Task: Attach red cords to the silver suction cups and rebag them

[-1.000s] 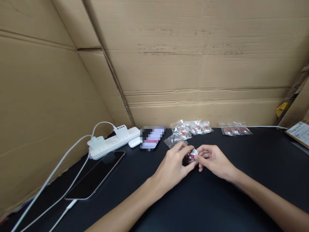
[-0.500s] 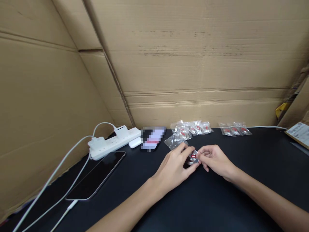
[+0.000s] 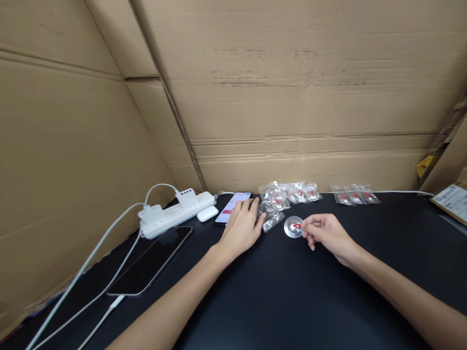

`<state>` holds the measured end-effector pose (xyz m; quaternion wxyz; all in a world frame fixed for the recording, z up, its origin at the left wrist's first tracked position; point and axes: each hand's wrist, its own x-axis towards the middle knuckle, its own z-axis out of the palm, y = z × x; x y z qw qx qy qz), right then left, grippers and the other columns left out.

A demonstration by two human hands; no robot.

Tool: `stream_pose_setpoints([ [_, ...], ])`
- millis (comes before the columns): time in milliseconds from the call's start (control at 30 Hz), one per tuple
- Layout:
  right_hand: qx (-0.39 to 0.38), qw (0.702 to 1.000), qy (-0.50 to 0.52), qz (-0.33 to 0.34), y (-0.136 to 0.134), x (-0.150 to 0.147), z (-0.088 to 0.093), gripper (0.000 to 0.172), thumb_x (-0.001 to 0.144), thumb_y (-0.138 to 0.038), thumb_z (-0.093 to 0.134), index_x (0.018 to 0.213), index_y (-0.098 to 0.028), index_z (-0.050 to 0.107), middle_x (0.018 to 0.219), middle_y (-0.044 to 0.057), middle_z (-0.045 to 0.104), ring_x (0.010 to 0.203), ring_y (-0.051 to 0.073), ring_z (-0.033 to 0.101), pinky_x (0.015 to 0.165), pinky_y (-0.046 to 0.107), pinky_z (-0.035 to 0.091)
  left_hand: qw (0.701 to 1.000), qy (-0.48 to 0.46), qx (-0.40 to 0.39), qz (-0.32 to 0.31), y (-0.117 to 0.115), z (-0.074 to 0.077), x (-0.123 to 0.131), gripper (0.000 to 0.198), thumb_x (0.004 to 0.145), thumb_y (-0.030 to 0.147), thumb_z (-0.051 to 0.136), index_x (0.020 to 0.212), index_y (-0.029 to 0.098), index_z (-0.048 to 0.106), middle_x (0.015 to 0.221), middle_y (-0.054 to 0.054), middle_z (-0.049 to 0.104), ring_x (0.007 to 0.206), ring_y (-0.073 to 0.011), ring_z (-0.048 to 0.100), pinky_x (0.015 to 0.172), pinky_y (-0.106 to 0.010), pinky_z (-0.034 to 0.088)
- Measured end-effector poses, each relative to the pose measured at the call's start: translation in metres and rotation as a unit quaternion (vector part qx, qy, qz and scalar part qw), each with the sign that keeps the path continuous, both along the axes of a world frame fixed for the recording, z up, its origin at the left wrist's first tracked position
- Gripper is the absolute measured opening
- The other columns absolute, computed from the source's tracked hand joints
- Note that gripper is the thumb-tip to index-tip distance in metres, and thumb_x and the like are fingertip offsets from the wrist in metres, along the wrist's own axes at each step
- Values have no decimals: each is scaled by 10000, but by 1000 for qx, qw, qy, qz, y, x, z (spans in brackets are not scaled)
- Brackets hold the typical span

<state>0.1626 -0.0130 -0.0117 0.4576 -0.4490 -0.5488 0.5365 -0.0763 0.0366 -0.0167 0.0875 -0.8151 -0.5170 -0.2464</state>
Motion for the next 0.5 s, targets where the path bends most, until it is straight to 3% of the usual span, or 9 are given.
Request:
stream_pose_setpoints([
  [133,4,1000,5,-7,2,1,0,145,748,-272,656,719,-129,651,627,17,614,462,90,505,459,241,459,999,-27,-41,12,1,-5,2,550,848,375,590,1291,58,519,1107,-188,613,1087,-358,528,948,-496,435],
  [300,45,999,-9,-27,1,0,5,206,790,-333,669,754,-132,648,647,20,627,464,92,529,480,245,458,967,-223,-119,-12,-6,7,11,174,829,266,584,968,165,608,780,-31,612,720,-208,609,684,-343,503],
  [367,74,996,-21,-37,-3,-2,8,208,806,-340,664,769,-136,646,644,14,625,468,94,539,490,244,454,953,-280,-106,-51,-15,12,17,78,849,241,559,903,186,575,779,-13,601,695,-175,604,644,-301,499],
  [500,121,990,-43,-51,-10,-7,12,200,829,-343,643,788,-147,635,630,2,607,489,106,548,514,255,469,943,-293,-94,-127,-36,19,33,34,869,218,545,864,193,567,853,-22,591,703,-151,595,631,-279,516],
])
